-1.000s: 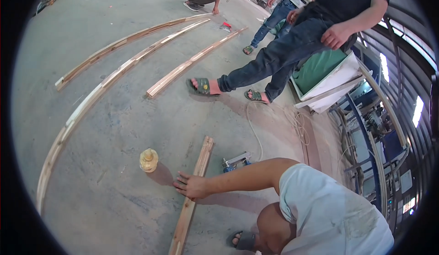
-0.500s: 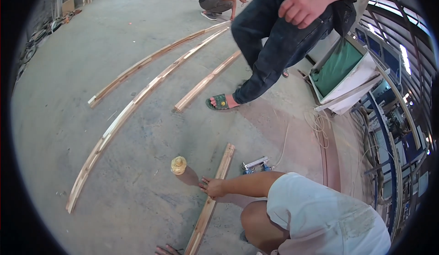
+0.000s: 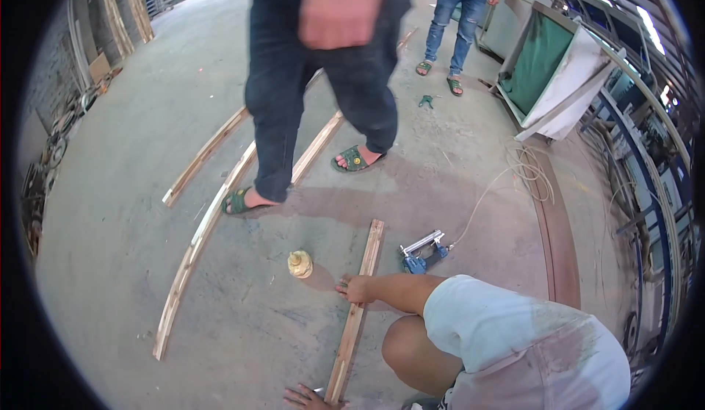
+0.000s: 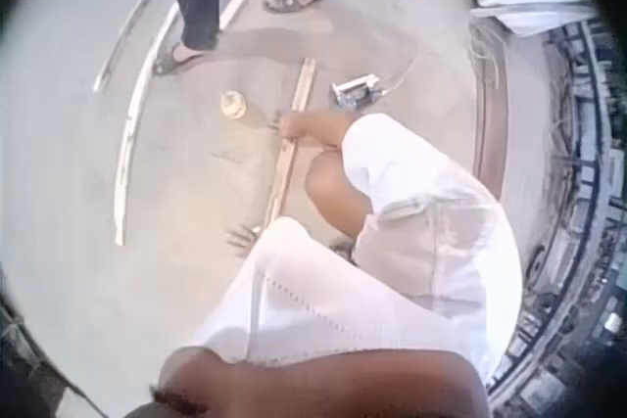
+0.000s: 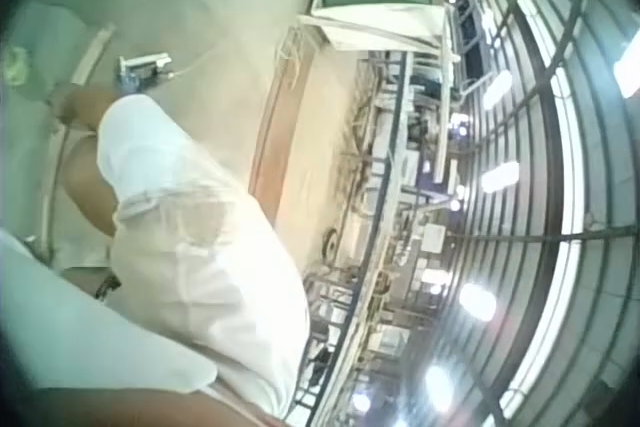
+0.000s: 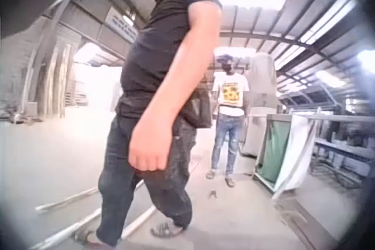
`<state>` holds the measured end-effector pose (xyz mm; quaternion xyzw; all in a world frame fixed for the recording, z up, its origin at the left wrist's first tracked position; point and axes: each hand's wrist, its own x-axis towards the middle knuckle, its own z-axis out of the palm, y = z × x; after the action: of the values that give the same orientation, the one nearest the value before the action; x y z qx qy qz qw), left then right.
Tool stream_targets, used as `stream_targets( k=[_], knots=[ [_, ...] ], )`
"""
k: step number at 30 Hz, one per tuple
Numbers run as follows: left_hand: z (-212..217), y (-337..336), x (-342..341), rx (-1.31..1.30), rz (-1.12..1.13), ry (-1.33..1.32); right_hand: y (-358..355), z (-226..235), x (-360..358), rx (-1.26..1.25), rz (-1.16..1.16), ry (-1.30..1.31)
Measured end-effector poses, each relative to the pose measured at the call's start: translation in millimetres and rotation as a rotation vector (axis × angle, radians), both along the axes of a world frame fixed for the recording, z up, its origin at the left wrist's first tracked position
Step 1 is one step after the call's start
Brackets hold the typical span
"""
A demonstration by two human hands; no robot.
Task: Assembling and finishing curved wooden frame components using glue and power tools in a factory setting.
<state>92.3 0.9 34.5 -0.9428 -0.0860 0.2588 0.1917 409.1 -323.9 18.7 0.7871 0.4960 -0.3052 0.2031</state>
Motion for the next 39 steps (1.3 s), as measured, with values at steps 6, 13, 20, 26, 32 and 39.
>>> stream_targets(
  k=[6,13,20,26,32,39],
  knots=[
    [-97.1,72.3,-12.5,0.607,-0.745,-0.98,-4.1,-19.9,-2.8,0.095,0.005,-0.068],
    [-59.3,23.4,-23.1,0.093,-0.109,-0.324,-17.2,-26.5,-2.9,0.242,-0.079,-0.024],
    [-25.9,32.5,-51.8,-0.458,0.042,-0.033,-14.6,-6.2,-3.3,0.188,-0.047,0.001],
    [-75.1,55.8,-106.2,-0.702,0.067,-0.504,-19.9,1.9,-3.3,0.247,-0.122,0.046],
    [-66.6,64.4,-94.5,-1.067,0.548,-0.294,-27.9,-5.4,-6.5,0.293,-0.079,-0.022],
    [-84.6,98.8,-111.7,-0.709,-0.023,-0.006,-21.6,1.3,-3.3,0.365,-0.182,0.115]
  ],
)
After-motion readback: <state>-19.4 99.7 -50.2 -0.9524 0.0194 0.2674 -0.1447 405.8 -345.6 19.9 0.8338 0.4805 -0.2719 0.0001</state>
